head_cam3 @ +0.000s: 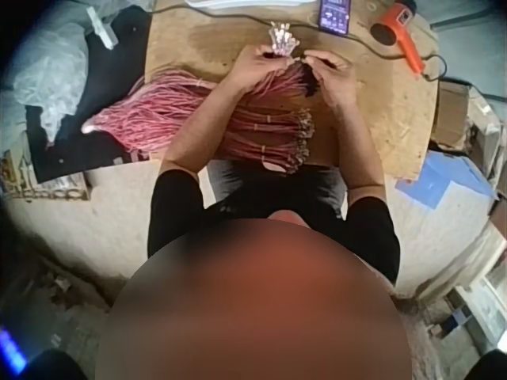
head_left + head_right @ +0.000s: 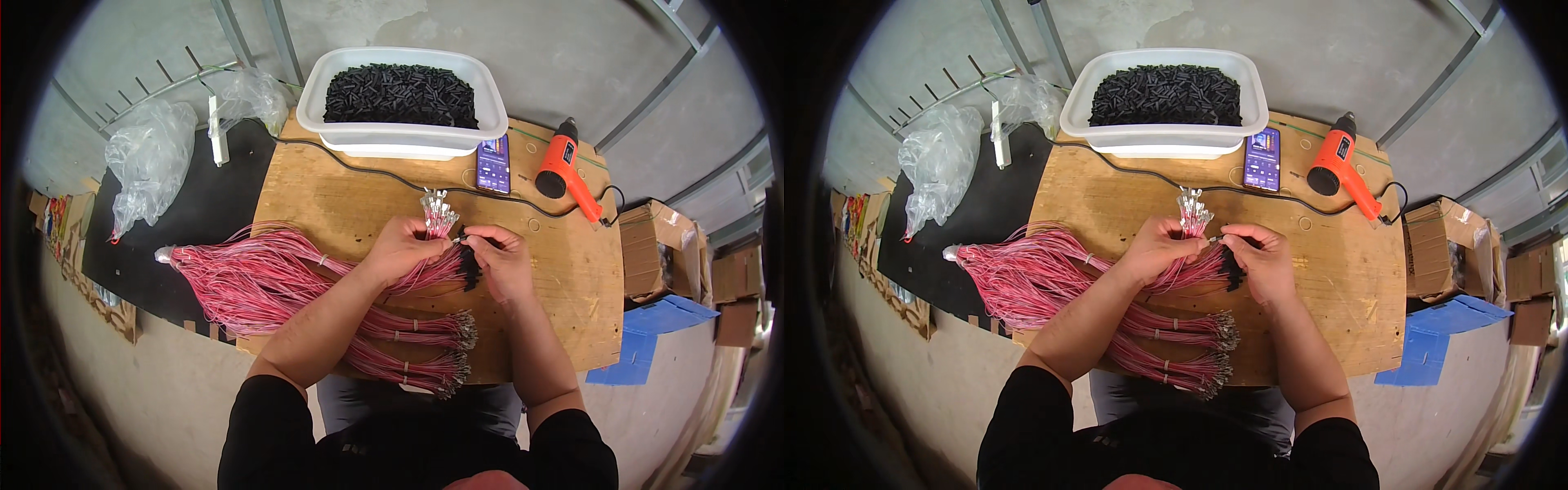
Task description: Manually assembling wiring harness components by sliding black heat-shrink tubing onto the terminals of pink wires.
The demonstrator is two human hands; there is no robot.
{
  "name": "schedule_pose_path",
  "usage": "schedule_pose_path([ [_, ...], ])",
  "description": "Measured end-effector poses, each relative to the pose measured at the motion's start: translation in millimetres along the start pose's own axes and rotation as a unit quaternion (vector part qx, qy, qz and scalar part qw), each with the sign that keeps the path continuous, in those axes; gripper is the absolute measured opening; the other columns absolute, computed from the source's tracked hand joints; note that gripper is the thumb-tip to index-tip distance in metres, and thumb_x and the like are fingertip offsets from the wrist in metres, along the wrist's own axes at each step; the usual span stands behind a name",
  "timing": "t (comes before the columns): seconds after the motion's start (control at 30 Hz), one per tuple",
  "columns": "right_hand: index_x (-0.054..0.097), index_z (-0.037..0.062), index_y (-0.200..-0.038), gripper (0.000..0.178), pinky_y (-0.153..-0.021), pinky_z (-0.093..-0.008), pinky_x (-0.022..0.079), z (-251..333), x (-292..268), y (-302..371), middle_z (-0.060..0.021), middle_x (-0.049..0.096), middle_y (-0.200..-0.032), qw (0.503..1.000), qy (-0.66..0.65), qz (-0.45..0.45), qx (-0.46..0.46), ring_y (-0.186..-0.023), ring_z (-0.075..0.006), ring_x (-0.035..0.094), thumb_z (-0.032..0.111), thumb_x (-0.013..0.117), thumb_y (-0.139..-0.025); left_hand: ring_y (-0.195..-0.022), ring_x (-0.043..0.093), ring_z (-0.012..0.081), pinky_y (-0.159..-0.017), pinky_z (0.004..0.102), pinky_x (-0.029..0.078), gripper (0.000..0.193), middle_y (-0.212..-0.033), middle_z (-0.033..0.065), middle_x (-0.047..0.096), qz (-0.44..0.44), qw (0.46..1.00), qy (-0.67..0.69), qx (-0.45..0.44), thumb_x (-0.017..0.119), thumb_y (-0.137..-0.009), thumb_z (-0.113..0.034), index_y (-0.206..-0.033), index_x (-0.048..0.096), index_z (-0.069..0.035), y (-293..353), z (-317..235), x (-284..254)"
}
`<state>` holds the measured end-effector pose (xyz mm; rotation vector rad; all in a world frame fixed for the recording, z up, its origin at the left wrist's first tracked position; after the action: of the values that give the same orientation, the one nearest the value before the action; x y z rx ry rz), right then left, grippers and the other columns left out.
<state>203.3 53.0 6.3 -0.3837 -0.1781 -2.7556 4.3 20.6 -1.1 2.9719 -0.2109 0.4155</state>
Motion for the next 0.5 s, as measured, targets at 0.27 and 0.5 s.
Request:
schedule_pose_path([
  [0.27, 0.071, -0.0025, -0.107, 0.015, -0.054, -0.0181, 0.034, 1.0, 1.9, 0.2, -0.0074, 0.072, -0.086, 1.000, 0.001, 0.005, -0.004, -0.060, -0.0034, 0.044, 0.002, 0.068, -0.092, -0.068, 0.058, 0.0082, -0.064, 0.0237, 0.046, 0.010, -0.075, 0.0031, 0.066, -0.009, 0.998, -0.047, 0.033, 0.073, -0.088, -0.007, -0.090, 0.071, 0.003, 1.2, -1.8, 1.1],
  [0.5, 0.069, -0.0019, -0.104, 0.012, -0.054, -0.0183, 0.034, -1.8, 2.2, -0.8, -0.0087, 0.072, -0.087, 1.000, -0.013, 0.009, -0.003, -0.059, -0.0032, 0.044, 0.002, 0.067, -0.093, -0.069, 0.058, 0.0070, -0.064, 0.0229, 0.046, 0.009, -0.076, 0.0022, 0.066, -0.009, 0.997, -0.065, 0.044, 0.073, -0.088, -0.006, -0.091, 0.072, 0.002, 1.1, -2.9, 0.9],
])
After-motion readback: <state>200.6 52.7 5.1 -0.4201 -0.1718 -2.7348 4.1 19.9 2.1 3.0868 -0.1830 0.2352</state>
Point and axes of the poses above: each hand's wrist, its own y-axis away from the middle knuckle, its own x-axis out of the palm, z = x × y, the point moved 2 cm from there along -y, towards the middle knuckle
